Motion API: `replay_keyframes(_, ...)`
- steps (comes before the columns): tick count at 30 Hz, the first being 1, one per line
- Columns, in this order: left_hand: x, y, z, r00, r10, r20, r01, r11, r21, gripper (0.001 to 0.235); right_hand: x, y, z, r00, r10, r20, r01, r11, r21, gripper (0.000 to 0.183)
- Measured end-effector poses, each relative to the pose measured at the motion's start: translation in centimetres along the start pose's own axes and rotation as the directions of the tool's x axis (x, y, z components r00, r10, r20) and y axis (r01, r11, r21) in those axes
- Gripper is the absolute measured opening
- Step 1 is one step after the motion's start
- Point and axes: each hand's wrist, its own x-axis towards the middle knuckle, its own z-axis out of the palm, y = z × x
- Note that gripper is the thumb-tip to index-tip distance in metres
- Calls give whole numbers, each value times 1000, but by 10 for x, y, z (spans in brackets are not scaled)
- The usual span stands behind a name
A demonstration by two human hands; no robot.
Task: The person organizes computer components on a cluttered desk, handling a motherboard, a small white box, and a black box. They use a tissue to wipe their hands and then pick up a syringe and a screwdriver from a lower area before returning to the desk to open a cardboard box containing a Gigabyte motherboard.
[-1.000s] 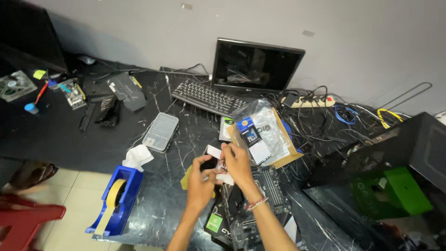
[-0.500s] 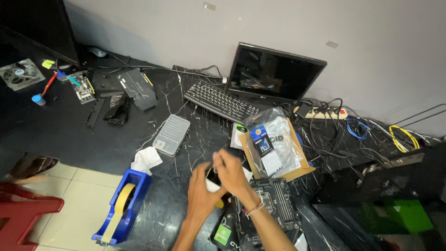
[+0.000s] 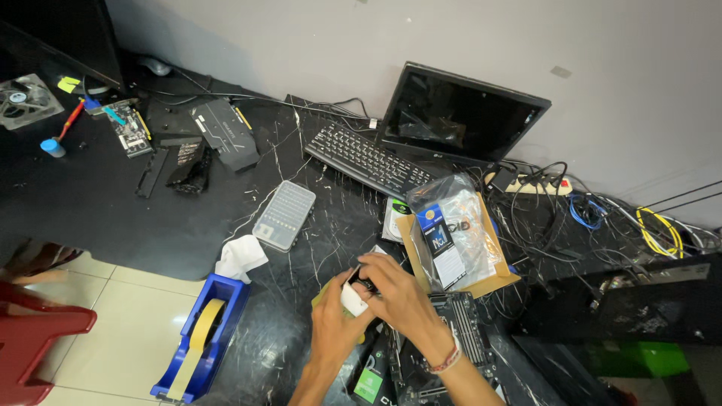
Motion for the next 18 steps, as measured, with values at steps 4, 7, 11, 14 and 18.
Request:
replay_keyframes(4, -5, -5, -9, 995, -76, 57, 73, 996, 56, 71, -1, 1, 0, 994, -103, -31, 92, 963, -252, 27)
replay_keyframes(7, -5, -2, -19, 989, -135, 55, 135, 991, 16, 68, -1, -8, -5, 999, -4, 44, 11, 987, -161, 29)
replay_keyframes(11, -6, 8, -35, 987, -137, 78, 136, 990, 20, 66, -3, -5, -1, 999, -15, 32, 17, 998, -67, 23)
replay_keyframes(14, -6, 17, -47, 978, -185, 93, 186, 983, -3, 64, 7, -5, 0, 995, -100, -15, 97, 987, -127, 19)
replay_keyframes(18, -9, 10, -58, 980, -191, 62, 191, 982, 14, 67, 14, -11, 2, 981, -116, 157, 135, 984, -115, 42)
